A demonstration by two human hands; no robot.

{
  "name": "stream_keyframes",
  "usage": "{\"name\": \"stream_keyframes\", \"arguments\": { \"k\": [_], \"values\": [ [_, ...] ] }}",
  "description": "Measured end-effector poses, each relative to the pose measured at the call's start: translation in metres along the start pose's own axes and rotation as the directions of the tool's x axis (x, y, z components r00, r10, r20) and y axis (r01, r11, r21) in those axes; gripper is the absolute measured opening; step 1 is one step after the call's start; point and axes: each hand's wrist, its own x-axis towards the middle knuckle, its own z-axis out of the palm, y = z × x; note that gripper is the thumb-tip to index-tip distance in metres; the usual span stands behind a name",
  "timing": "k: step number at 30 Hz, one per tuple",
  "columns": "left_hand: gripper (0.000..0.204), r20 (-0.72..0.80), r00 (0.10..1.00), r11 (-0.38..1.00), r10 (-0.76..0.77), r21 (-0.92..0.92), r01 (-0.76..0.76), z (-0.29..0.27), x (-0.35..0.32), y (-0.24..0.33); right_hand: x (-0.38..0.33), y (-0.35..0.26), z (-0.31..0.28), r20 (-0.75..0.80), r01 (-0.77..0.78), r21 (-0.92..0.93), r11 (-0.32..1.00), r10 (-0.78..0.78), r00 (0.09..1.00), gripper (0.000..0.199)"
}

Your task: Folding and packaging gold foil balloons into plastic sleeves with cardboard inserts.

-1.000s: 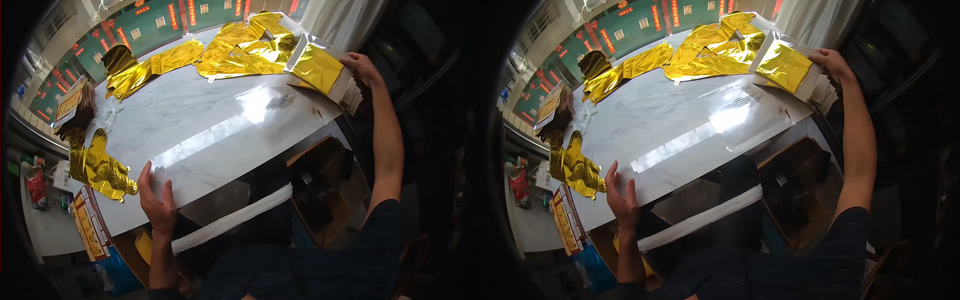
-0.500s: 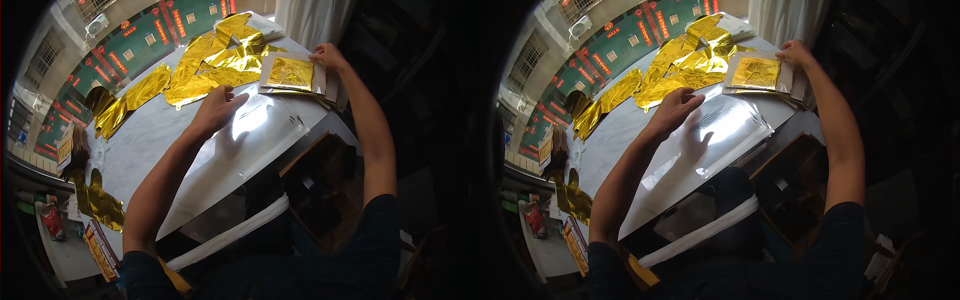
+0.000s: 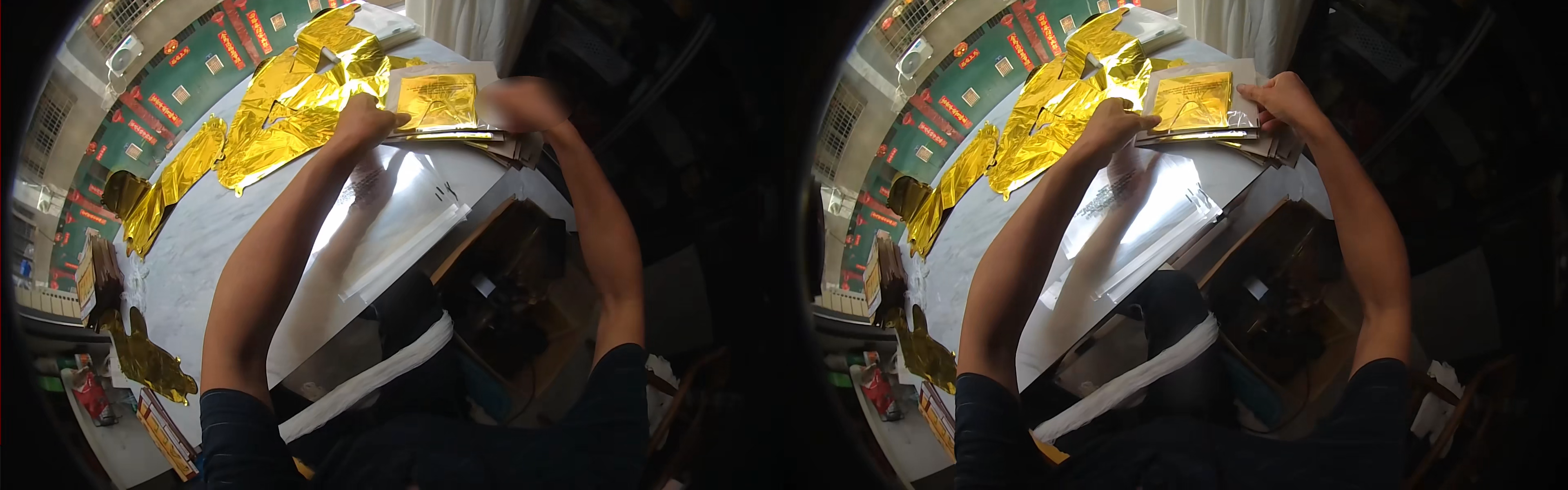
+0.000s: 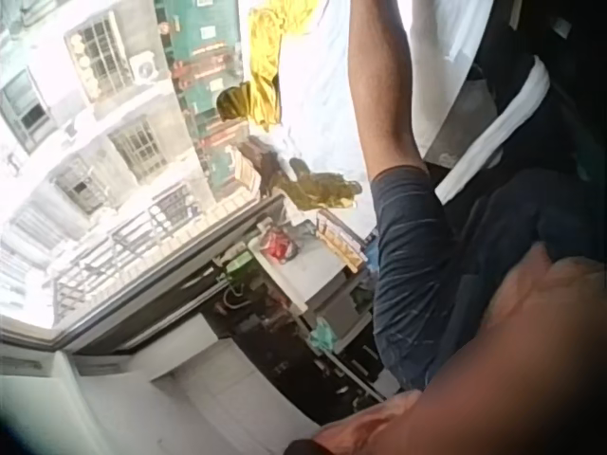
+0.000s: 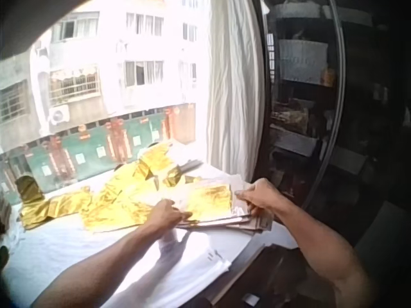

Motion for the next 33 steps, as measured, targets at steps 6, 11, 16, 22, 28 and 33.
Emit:
{"name": "stream_keyframes", "arguments": {
  "k": [6,11,16,22,28,33],
  "values": [
    [0.051,0.002,1.0,0.971,0.026,-0.236,-0.025,0.02,0.019,0.013,-0.011,0.019,-0.002,-0.038,0.043,0.118,0.992,-0.039,0.999,0.041],
    [0.071,-0.126,0.973,0.957,0.192,-0.197,-0.214,0.035,0.027,0.02,-0.034,0.028,-0.007,-0.204,0.1,0.01,0.995,-0.096,0.974,0.067],
    [0.055,-0.232,0.927,0.934,0.294,-0.135,-0.33,0.02,0.006,0.021,-0.048,0.034,-0.002,-0.346,0.19,0.054,0.98,-0.16,0.924,0.061],
    [0.036,-0.128,0.969,0.906,0.213,-0.346,-0.245,-0.031,-0.077,0.008,-0.089,-0.002,0.015,-0.464,0.396,-0.347,0.85,-0.523,0.715,0.034],
    [0.019,0.045,0.975,0.933,0.218,-0.303,-0.194,-0.058,-0.246,0.001,-0.133,-0.046,0.082,-0.098,0.784,-0.435,0.442,-0.889,0.447,0.025],
    [0.021,-0.052,0.981,0.956,0.185,-0.22,-0.192,-0.074,-0.332,-0.043,-0.146,-0.096,0.174,0.2,0.932,-0.307,0.193,-0.944,0.262,0.032]
  ]
}}
